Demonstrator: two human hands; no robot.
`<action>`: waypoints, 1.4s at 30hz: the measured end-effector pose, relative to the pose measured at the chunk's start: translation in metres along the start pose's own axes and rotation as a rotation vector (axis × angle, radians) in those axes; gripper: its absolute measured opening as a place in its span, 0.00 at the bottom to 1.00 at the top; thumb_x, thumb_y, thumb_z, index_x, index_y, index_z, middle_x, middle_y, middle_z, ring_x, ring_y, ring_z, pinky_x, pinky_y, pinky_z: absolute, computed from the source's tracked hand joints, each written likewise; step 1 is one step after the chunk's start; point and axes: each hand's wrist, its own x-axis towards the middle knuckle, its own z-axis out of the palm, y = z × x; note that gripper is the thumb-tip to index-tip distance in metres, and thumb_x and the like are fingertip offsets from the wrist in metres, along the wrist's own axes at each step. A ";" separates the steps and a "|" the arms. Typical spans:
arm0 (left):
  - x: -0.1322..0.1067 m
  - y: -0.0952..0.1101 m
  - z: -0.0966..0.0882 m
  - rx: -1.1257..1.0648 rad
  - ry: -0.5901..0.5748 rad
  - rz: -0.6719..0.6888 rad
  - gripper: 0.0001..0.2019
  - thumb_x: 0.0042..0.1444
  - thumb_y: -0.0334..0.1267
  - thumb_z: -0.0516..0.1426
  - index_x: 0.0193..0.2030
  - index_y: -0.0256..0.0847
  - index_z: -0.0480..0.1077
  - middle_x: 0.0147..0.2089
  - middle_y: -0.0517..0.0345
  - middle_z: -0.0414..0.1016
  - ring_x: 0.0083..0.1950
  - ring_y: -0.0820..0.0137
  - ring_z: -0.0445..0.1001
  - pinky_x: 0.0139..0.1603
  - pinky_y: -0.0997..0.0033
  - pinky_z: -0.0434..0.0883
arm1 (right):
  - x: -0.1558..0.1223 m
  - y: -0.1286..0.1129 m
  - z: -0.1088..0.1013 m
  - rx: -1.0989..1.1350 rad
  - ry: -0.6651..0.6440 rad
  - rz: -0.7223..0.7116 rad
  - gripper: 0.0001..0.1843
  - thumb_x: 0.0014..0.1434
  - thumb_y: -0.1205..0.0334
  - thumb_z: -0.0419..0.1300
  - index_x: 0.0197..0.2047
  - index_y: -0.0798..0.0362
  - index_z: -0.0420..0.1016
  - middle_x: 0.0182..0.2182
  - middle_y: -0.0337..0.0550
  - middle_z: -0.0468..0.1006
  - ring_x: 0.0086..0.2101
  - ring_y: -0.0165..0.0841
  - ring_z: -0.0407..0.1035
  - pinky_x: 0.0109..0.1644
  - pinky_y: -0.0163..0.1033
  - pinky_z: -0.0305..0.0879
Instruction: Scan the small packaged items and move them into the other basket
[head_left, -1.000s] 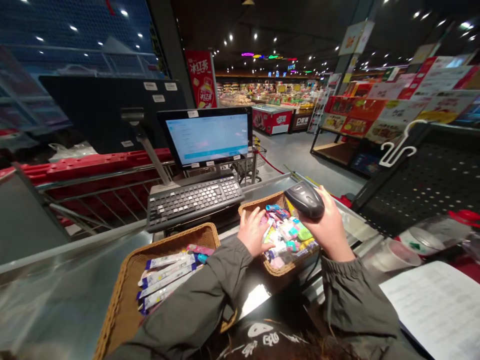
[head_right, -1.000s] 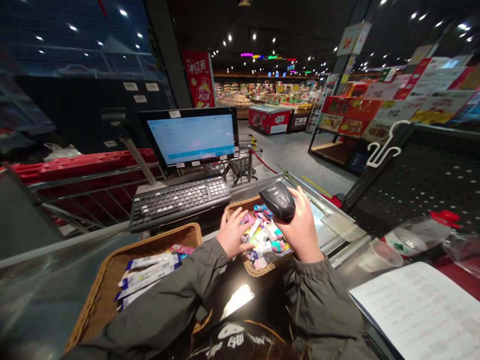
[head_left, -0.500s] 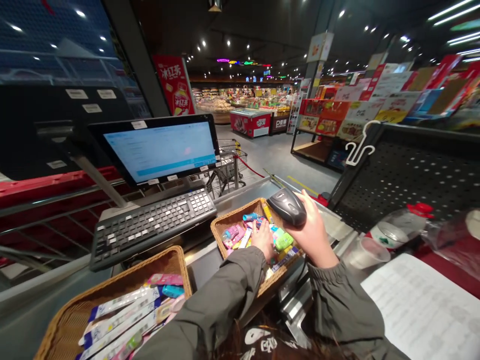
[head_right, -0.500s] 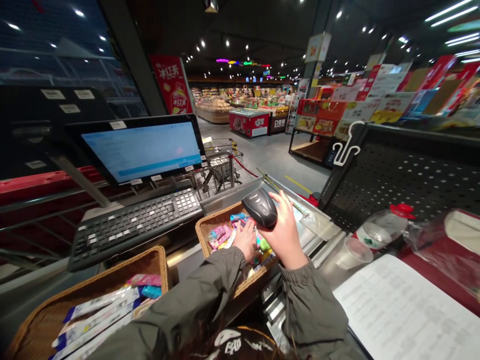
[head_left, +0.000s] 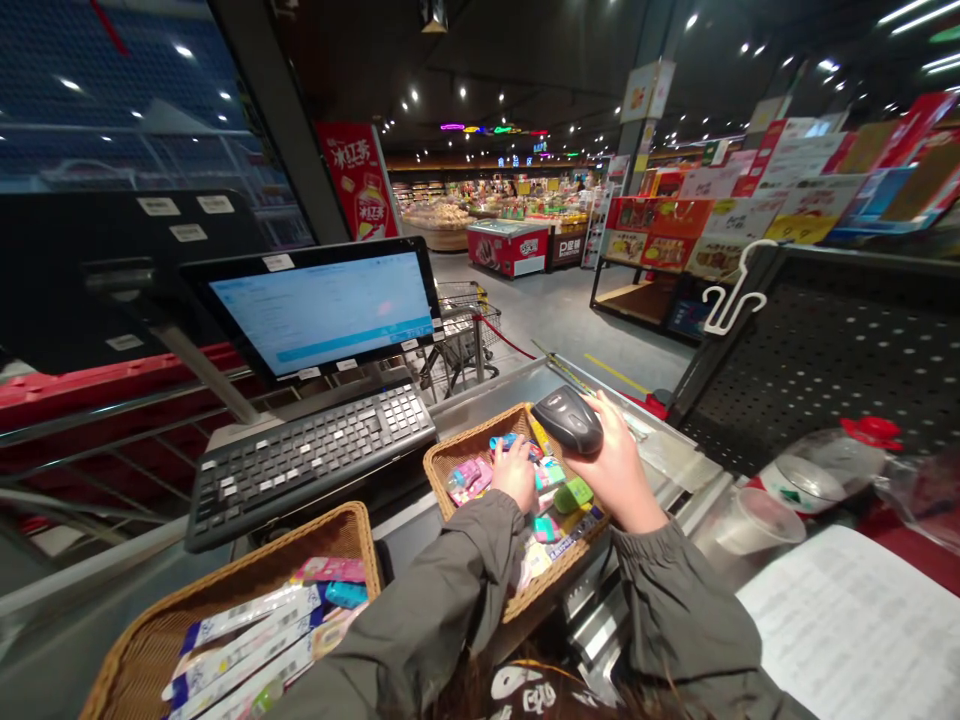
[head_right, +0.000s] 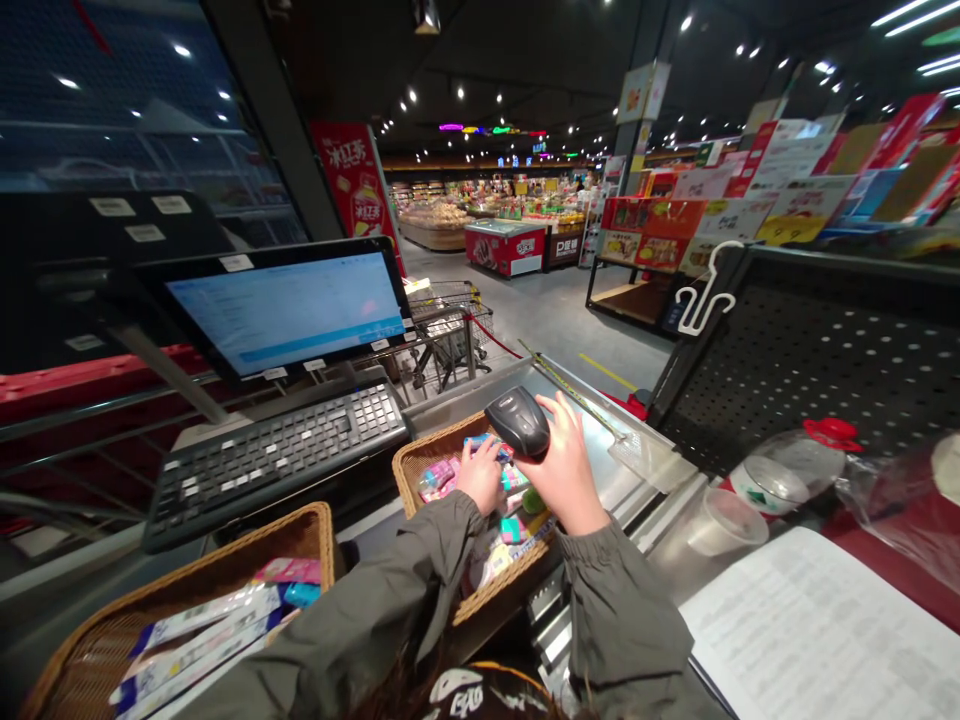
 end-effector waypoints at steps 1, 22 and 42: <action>-0.002 -0.004 -0.007 -0.006 0.000 -0.005 0.13 0.46 0.37 0.60 0.40 0.39 0.78 0.65 0.43 0.67 0.71 0.50 0.54 0.71 0.37 0.43 | 0.000 -0.001 0.001 0.007 -0.001 0.007 0.23 0.48 0.63 0.64 0.50 0.52 0.72 0.55 0.55 0.71 0.64 0.54 0.56 0.66 0.64 0.55; -0.150 -0.110 -0.182 0.147 0.603 -0.250 0.10 0.50 0.37 0.62 0.41 0.44 0.74 0.69 0.50 0.63 0.74 0.51 0.50 0.70 0.35 0.44 | 0.002 -0.089 0.036 0.129 -0.112 -0.195 0.23 0.50 0.63 0.62 0.52 0.51 0.70 0.58 0.55 0.68 0.66 0.55 0.50 0.66 0.68 0.50; -0.238 -0.140 -0.213 0.260 0.702 -0.367 0.10 0.51 0.36 0.61 0.42 0.43 0.74 0.73 0.51 0.54 0.75 0.51 0.47 0.71 0.37 0.41 | -0.022 -0.192 0.078 0.205 -0.253 -0.318 0.24 0.47 0.66 0.60 0.50 0.54 0.72 0.60 0.58 0.66 0.67 0.60 0.47 0.64 0.74 0.47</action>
